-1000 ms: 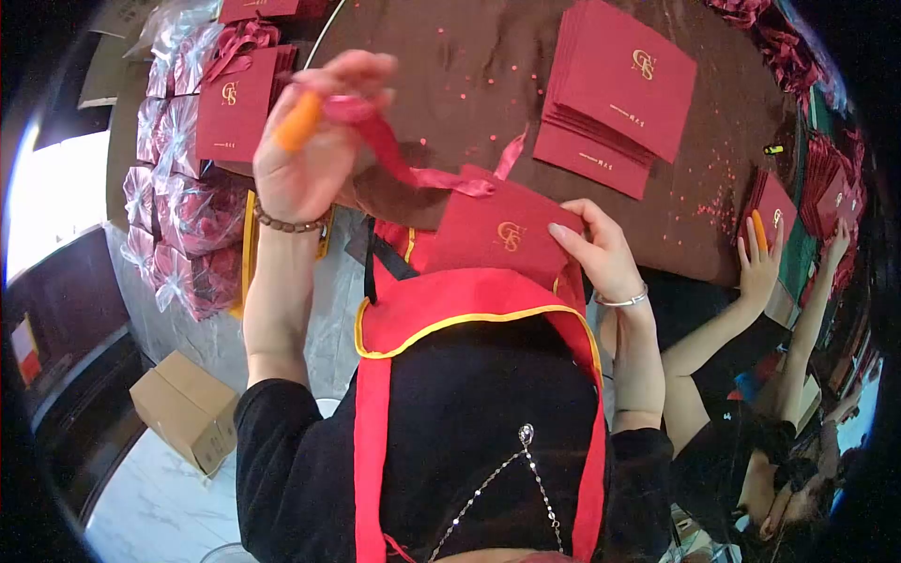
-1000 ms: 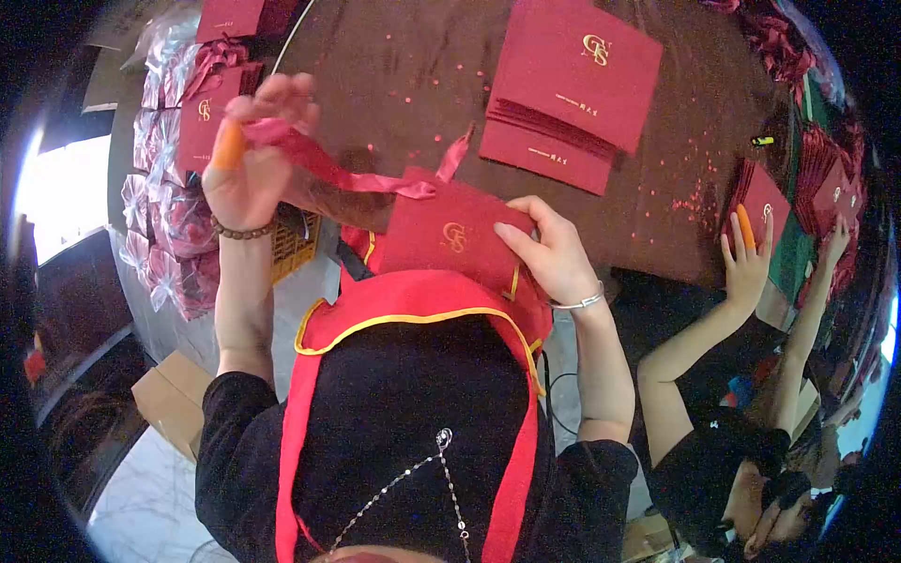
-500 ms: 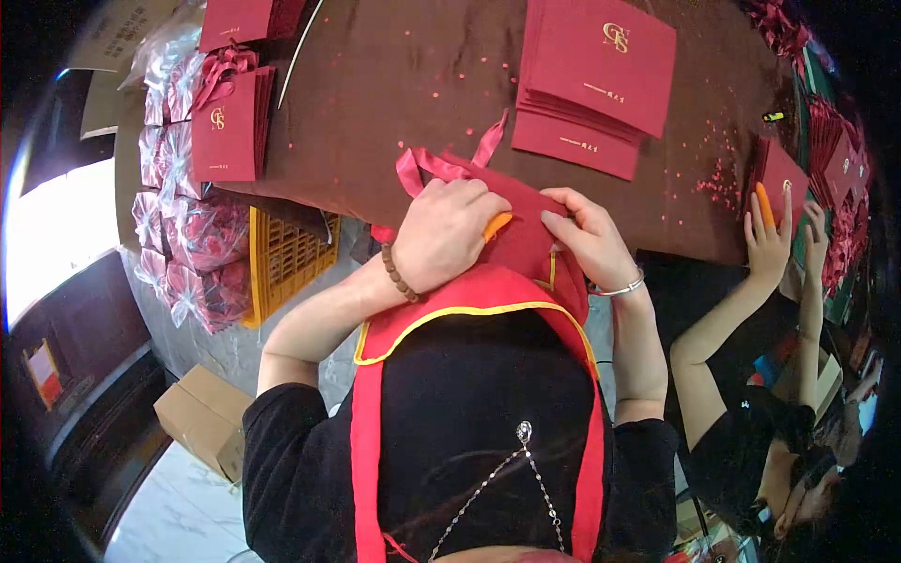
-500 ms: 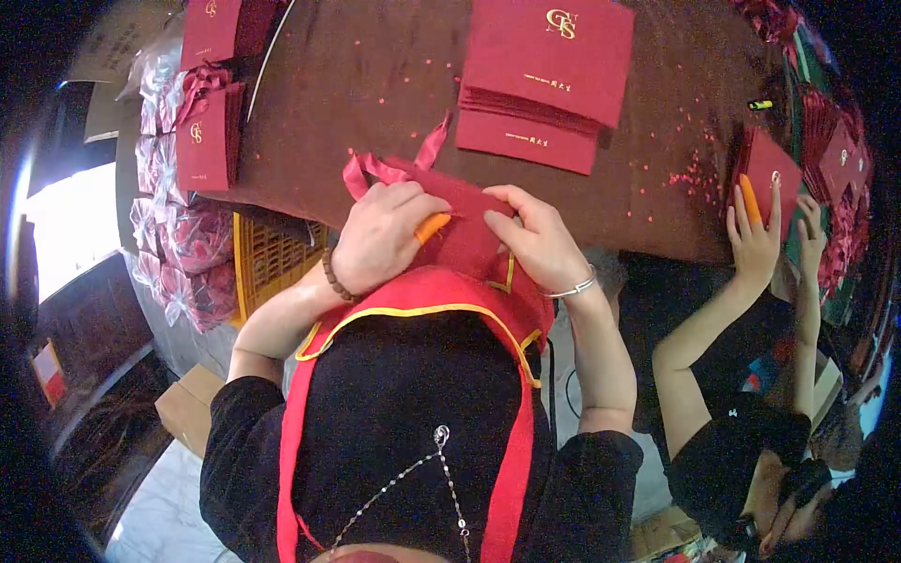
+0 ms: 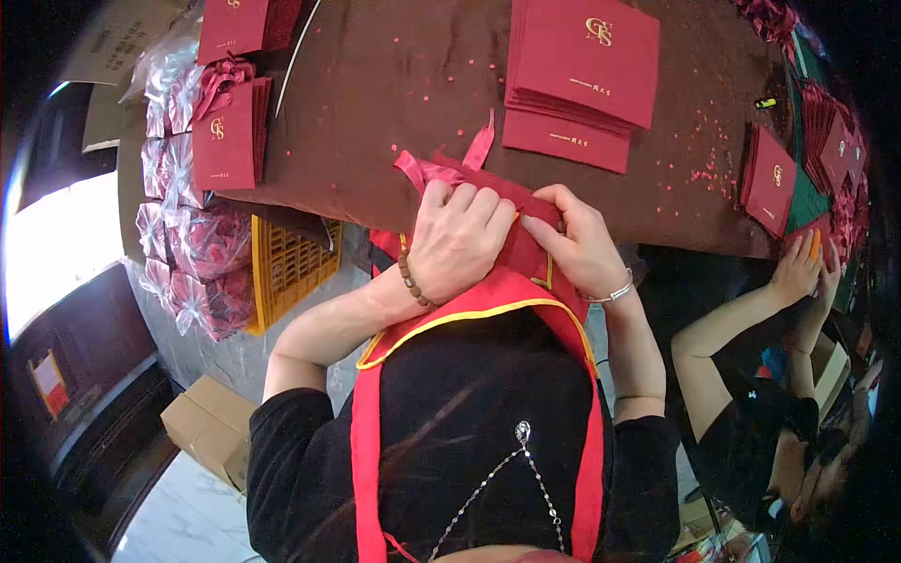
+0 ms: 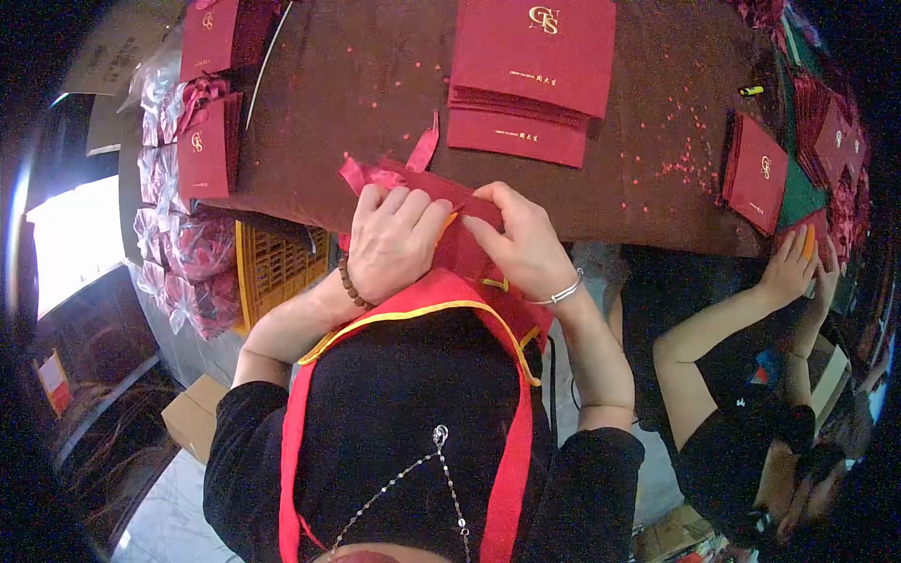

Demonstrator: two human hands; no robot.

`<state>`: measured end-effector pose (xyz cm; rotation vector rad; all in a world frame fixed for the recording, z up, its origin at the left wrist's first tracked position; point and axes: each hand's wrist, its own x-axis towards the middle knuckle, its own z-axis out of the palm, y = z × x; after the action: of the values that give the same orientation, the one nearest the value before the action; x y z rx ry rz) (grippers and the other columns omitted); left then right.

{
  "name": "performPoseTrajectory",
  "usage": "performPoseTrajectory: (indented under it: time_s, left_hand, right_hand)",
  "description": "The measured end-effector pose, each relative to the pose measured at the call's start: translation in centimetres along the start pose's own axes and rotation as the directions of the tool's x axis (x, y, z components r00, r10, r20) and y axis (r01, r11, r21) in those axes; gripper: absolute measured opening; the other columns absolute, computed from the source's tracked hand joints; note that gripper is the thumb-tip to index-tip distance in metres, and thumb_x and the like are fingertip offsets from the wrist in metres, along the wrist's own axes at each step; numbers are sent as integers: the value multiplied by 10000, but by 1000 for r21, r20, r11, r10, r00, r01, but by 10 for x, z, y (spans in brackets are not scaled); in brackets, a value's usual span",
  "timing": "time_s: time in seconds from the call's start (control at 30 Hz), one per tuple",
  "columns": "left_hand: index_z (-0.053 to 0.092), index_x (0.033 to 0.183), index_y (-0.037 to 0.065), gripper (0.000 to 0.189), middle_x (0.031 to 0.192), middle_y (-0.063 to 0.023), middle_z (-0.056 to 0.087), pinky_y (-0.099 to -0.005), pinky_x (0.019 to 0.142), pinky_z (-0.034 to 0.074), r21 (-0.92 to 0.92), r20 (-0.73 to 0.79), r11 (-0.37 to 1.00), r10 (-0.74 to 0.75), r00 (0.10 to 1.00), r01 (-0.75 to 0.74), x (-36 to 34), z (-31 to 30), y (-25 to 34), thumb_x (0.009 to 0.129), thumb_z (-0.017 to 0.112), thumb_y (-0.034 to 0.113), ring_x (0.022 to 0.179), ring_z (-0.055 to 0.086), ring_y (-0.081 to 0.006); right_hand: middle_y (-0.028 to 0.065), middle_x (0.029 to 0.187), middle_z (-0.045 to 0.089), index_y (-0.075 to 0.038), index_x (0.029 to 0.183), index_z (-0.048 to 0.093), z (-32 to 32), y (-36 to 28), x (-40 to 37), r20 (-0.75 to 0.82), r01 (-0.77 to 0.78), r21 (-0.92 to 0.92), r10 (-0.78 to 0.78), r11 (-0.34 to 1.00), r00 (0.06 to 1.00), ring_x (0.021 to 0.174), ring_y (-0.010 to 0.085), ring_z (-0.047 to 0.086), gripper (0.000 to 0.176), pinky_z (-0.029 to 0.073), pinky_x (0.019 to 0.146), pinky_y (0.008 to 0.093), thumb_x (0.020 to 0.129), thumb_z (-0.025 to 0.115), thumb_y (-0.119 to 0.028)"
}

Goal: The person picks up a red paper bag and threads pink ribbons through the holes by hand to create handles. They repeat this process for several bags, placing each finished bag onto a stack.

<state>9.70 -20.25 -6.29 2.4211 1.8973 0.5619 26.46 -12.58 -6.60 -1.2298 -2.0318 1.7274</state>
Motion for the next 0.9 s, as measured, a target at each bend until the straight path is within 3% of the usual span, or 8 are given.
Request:
performPoseTrajectory:
  time_s: [0.03,0.1,0.27,0.37,0.63,0.7,0.83,0.9]
  left_hand:
    - [589,843,100,103,676,-25,473,-342,628,330,2,-1,1000,0,1000,0,1,0,0,756,594,155,653,502,-189]
    - [515,727,98,50,677,-35,447,-353,630,338,21,-30,1000,-2,1000,2,4,1,1,696,539,129,651,484,-195]
    - [486,689,102,64,664,-48,458,-372,633,339,27,-17,999,19,1000,-19,9,2,0,681,544,128,643,495,-205]
    - [485,685,103,66,656,-46,453,-371,634,341,29,-42,999,31,999,-30,9,4,1,677,546,126,638,493,-204]
    - [501,700,114,67,667,-20,420,-337,641,327,79,-105,990,128,986,-120,3,7,2,694,536,171,637,463,-163]
    - [583,869,56,191,708,-27,485,-351,641,333,52,-13,989,142,990,-141,2,5,-3,706,555,151,666,501,-175]
    - [590,911,46,218,720,-25,483,-358,662,349,84,18,984,159,987,-160,2,5,-8,727,547,156,681,496,-175]
    - [562,797,82,126,700,-18,466,-341,643,340,109,-60,978,186,981,-179,3,8,-8,706,542,167,665,481,-161]
  right_hand:
    - [165,923,605,16,1036,529,0,-1,0,-2,17,-35,-17,999,1000,672,222,574,300,459,604,319,822,611,-179]
    - [171,918,599,16,1027,529,2,1,-1,-13,40,-43,-40,998,999,689,244,578,291,460,611,329,819,612,-170]
    - [174,894,586,20,1013,529,5,4,-2,-61,120,-89,-126,989,990,699,266,581,276,459,617,338,808,615,-142]
    - [169,882,580,23,999,531,5,4,-2,-86,158,-153,-172,976,981,682,250,572,260,453,600,328,807,617,-129]
    - [133,806,592,29,980,581,5,13,-1,-57,24,78,-20,997,998,579,155,506,241,422,545,294,801,633,-123]
    - [126,815,597,27,992,587,11,26,1,-83,42,125,-32,991,996,587,138,500,246,421,548,285,804,633,-125]
    - [114,861,612,24,1036,597,10,19,0,-139,60,76,-49,995,989,629,103,513,276,431,572,265,807,634,-127]
    - [116,882,617,23,1049,596,10,28,1,-107,29,141,-14,990,994,648,104,530,284,438,583,266,810,632,-126]
